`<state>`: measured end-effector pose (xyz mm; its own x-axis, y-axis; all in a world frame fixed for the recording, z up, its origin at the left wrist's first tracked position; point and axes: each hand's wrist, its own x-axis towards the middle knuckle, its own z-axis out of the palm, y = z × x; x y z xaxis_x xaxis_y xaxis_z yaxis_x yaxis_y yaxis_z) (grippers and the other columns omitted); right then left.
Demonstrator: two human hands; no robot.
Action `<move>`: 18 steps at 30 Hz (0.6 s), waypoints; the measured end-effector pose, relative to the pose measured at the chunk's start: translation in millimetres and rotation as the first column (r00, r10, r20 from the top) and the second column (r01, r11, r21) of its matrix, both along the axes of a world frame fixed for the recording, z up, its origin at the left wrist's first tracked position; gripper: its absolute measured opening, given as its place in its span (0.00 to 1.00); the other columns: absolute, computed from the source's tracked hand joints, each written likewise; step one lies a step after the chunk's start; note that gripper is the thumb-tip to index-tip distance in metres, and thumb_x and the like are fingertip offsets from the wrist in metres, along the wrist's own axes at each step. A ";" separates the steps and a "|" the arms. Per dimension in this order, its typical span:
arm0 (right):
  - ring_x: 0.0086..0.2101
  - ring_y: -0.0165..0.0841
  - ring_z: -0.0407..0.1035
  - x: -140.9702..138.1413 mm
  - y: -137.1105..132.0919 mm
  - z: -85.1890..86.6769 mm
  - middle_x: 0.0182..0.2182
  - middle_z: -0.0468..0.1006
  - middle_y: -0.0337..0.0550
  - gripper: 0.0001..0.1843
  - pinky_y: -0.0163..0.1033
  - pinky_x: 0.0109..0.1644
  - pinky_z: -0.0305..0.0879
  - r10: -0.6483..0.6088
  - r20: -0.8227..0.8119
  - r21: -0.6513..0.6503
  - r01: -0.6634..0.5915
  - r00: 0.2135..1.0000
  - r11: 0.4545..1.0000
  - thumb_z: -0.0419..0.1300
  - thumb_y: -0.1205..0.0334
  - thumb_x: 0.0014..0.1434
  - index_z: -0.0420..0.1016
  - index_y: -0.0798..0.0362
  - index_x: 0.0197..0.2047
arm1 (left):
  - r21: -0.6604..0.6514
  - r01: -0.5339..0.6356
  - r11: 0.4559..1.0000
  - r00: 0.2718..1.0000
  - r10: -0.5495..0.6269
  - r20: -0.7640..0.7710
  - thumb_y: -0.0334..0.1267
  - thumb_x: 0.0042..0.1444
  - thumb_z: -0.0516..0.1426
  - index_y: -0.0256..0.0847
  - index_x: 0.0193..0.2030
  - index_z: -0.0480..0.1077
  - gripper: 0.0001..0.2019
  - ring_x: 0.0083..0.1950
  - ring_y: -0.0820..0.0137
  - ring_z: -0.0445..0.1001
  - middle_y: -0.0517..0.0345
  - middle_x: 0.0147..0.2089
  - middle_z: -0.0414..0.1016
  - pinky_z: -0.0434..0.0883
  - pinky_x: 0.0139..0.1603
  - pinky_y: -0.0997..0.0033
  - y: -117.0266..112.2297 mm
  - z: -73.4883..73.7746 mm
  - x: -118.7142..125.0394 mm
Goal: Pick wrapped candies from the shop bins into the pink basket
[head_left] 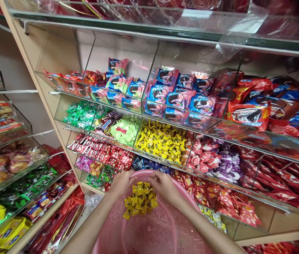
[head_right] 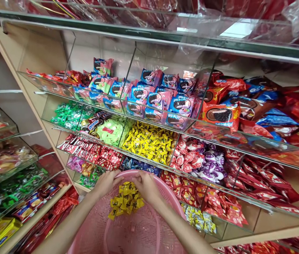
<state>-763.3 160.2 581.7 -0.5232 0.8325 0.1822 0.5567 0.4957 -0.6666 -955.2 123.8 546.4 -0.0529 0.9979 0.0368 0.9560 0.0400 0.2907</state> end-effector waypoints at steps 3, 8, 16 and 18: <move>0.20 0.27 0.58 2.2 5.5 57.3 0.17 0.67 0.36 0.16 0.31 0.24 0.51 0.022 -0.049 0.101 -0.017 0.999 0.995 0.51 0.54 0.58 0.69 0.54 0.24 | 0.004 0.002 1.000 1.000 -0.002 -0.009 0.52 0.59 0.43 0.46 0.46 0.67 0.19 0.41 0.61 0.74 0.51 0.38 0.75 0.64 0.35 0.70 1.7 -3.0 0.0; 0.27 0.31 0.67 -11.1 49.6 104.7 0.25 0.73 0.42 0.13 0.34 0.31 0.56 -0.316 0.135 0.323 0.260 0.939 0.910 0.54 0.53 0.55 0.71 0.53 0.31 | -0.017 0.004 1.000 1.000 -0.004 -0.016 0.53 0.58 0.43 0.46 0.47 0.67 0.20 0.42 0.59 0.74 0.51 0.39 0.76 0.64 0.35 0.69 0.9 -6.0 4.7; 0.36 0.41 0.70 -30.3 80.5 92.0 0.36 0.75 0.53 0.22 0.38 0.33 0.58 -0.432 0.411 0.321 0.316 0.803 0.893 0.53 0.43 0.54 0.72 0.55 0.35 | 0.004 0.005 1.000 1.000 -0.004 -0.016 0.52 0.59 0.43 0.46 0.43 0.67 0.19 0.42 0.61 0.74 0.52 0.37 0.76 0.64 0.36 0.71 -1.4 2.0 5.6; 0.34 0.39 0.69 -24.7 80.4 96.9 0.33 0.75 0.49 0.21 0.37 0.32 0.57 -0.402 0.382 0.297 0.302 0.832 0.906 0.54 0.43 0.52 0.72 0.53 0.34 | 0.000 -0.004 1.000 1.000 0.004 -0.007 0.52 0.59 0.43 0.46 0.44 0.67 0.19 0.43 0.62 0.74 0.52 0.38 0.76 0.64 0.36 0.71 -2.6 3.5 4.4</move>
